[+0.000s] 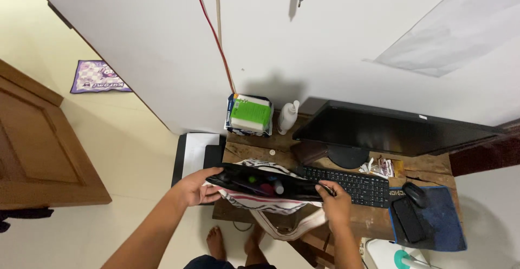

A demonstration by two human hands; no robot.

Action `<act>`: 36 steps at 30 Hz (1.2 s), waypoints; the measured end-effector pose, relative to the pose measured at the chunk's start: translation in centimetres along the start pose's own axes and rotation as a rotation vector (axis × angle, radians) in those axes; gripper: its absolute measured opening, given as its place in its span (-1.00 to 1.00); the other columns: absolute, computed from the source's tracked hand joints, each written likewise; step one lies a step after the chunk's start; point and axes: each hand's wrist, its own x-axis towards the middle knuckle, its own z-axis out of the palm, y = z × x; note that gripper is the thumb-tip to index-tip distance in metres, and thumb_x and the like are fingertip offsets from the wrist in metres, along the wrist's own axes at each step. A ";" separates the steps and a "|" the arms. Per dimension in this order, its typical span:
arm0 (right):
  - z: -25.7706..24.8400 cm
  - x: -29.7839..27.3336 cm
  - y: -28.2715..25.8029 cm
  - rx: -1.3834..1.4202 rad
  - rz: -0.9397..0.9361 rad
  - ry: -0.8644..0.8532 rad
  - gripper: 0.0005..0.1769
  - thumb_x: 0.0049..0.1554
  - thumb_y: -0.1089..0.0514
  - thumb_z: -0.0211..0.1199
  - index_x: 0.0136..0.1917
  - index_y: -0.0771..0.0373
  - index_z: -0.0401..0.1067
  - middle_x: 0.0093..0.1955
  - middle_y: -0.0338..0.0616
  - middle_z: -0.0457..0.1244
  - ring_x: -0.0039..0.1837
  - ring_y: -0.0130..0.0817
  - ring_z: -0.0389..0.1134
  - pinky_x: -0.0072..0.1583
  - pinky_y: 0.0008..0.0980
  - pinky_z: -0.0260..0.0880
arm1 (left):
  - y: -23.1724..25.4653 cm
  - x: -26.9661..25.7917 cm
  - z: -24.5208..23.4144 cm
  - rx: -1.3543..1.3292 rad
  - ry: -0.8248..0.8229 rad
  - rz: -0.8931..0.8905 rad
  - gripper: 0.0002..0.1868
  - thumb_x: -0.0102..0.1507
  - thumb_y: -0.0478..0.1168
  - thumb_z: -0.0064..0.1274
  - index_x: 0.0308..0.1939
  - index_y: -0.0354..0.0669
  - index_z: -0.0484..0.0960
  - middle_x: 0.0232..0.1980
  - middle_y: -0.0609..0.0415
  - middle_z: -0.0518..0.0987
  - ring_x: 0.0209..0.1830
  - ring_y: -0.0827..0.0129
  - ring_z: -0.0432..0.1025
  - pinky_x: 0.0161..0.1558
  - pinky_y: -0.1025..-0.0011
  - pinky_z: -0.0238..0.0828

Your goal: Packing several personal care and toiletry items into a travel bag.

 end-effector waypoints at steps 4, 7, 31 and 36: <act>-1.0 4.1 2.9 0.549 0.660 -0.322 -0.61 0.10 0.26 0.25 0.22 0.27 0.48 0.16 0.10 0.37 0.14 -0.11 0.43 0.20 -0.13 0.51 | -0.2 0.2 -1.8 -0.082 -0.110 -0.160 -0.71 0.17 0.01 0.29 -0.16 0.02 0.61 -0.13 0.21 0.63 -0.19 0.39 0.50 0.08 0.25 0.48; -0.2 5.7 5.7 0.934 0.813 -0.354 -0.53 0.18 0.28 0.23 0.34 0.48 0.34 0.25 0.22 0.30 0.24 -0.04 0.41 0.31 -0.10 0.40 | -0.1 -0.4 -1.5 -0.192 -0.231 -0.249 -0.52 0.16 0.21 0.35 -0.17 -0.07 0.63 -0.19 0.16 0.58 -0.27 0.34 0.43 -0.01 0.24 0.41; 19.6 13.0 -7.4 -0.201 -0.565 -0.005 0.29 -0.03 0.11 0.50 0.59 0.54 -0.36 0.64 0.48 -0.32 0.66 0.32 -0.31 0.58 0.03 -0.30 | -8.6 2.8 2.1 -0.143 0.406 0.224 -0.26 0.38 0.32 -0.37 0.36 -0.19 0.38 0.37 -0.17 0.45 0.40 0.08 0.27 0.40 -0.18 0.05; 21.7 17.6 -7.6 -0.135 -0.349 0.140 0.22 -0.08 0.16 0.56 0.56 0.41 -0.22 0.59 0.34 -0.18 0.61 0.25 -0.15 0.56 0.06 -0.15 | -12.6 3.7 2.5 -0.585 0.392 0.387 -0.25 0.36 0.23 -0.18 0.30 -0.44 0.38 0.25 -0.24 0.49 0.23 0.01 0.38 0.28 0.11 0.30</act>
